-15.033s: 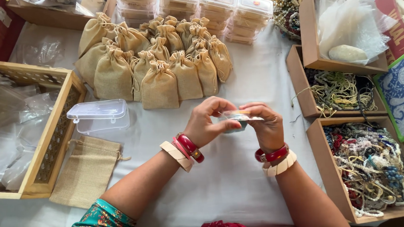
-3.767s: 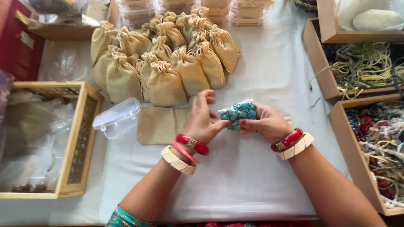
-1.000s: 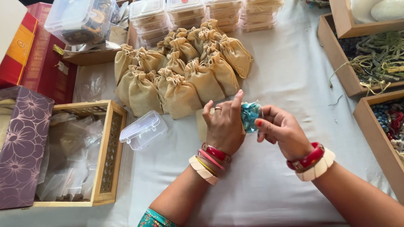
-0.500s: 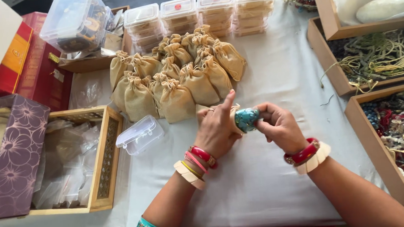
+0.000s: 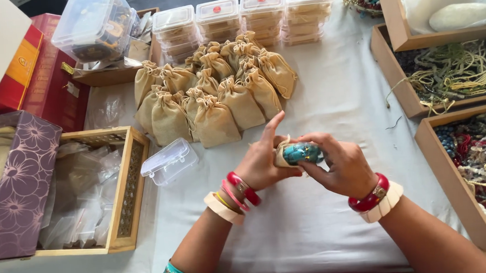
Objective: The person places a turquoise beaded bracelet into a small clear plastic bag and ties it shut. They then place the bagged bracelet into a small beige drawstring pouch, tie the pouch closed, and place it into a clear plastic container.
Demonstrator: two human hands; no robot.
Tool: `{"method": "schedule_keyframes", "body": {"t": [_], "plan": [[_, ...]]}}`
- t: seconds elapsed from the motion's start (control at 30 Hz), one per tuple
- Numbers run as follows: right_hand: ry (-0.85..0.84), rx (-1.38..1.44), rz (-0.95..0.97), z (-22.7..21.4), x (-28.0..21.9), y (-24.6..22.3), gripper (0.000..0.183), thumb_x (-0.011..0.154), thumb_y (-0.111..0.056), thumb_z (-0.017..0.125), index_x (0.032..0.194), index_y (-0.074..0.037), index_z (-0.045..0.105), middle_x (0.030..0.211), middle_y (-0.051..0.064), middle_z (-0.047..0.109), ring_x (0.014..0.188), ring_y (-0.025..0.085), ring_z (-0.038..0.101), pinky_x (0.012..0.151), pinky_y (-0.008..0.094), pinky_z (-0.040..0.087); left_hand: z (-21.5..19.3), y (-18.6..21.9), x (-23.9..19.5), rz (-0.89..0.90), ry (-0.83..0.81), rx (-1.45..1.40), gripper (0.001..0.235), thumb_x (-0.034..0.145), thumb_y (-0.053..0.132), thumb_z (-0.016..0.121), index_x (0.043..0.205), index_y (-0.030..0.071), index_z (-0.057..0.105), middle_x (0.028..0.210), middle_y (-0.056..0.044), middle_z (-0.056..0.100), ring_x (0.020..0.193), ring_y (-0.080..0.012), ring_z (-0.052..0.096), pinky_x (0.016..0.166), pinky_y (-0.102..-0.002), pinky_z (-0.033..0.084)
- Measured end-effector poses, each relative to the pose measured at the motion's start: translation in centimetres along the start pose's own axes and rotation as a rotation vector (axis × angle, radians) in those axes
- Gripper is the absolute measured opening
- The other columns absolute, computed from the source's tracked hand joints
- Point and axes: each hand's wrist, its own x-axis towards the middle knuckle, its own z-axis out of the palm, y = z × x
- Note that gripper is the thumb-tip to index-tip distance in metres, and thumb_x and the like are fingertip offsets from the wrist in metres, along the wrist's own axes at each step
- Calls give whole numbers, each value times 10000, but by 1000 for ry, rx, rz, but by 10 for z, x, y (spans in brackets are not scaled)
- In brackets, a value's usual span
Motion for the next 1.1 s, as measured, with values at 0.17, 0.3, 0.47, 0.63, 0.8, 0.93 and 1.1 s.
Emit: {"method": "schedule_keyframes", "body": {"t": [0.17, 0.3, 0.47, 0.63, 0.8, 0.93, 1.1], "plan": [[-142, 166, 93, 0, -4, 5, 368, 823, -173, 827, 1153, -92, 684, 903, 56, 773, 746, 168, 759, 649, 284, 592, 0, -1, -1, -333, -290, -77, 1174, 671, 356, 944, 1607, 95, 286, 951, -131, 766, 930, -250, 778, 858, -353, 589], [-163, 262, 135, -12, 9, -8, 403, 781, -182, 833, 1156, -95, 711, 948, 57, 764, 814, 177, 739, 720, 285, 582, 4, 3, -1, -359, -227, -116, 1154, 682, 365, 939, 1611, 103, 305, 953, -124, 777, 935, -241, 786, 850, -344, 591], [-64, -140, -115, -13, 10, -9, 313, 772, -191, 850, 1072, -138, 781, 940, 1, 768, 831, 204, 668, 890, 350, 455, 14, 8, -2, -310, -135, -144, 1210, 637, 342, 963, 1601, 103, 273, 946, -114, 778, 915, -256, 778, 826, -357, 587], [-31, -207, -170, -15, 12, -23, 375, 740, -204, 853, 1090, -131, 741, 969, 27, 734, 913, 257, 624, 904, 355, 451, 18, 11, -3, -302, -74, -195, 1209, 653, 287, 951, 1613, 101, 240, 953, -102, 772, 891, -227, 771, 810, -343, 595], [81, 13, -96, -22, 10, -9, 536, 750, -206, 851, 1223, -54, 650, 1071, 94, 690, 1006, 229, 607, 866, 333, 465, 4, 6, -4, -228, 113, -346, 1099, 739, 222, 934, 1606, 78, 276, 1028, -73, 759, 956, -157, 748, 865, -306, 602], [38, 227, 149, -3, -2, 9, 430, 828, -92, 815, 1222, -44, 646, 1017, 44, 727, 930, 117, 675, 736, 248, 520, 3, 3, -5, -211, 162, -450, 1026, 746, 195, 936, 1574, 58, 346, 1080, -65, 717, 1010, -129, 701, 896, -294, 590], [105, 470, 247, 6, -14, 25, 278, 935, 4, 735, 1199, -19, 652, 1011, 52, 728, 912, 103, 683, 784, 230, 559, 7, -11, -8, -173, 57, -696, 924, 826, 144, 897, 1575, 46, 365, 1173, -84, 650, 1098, -131, 656, 968, -297, 562]]}}
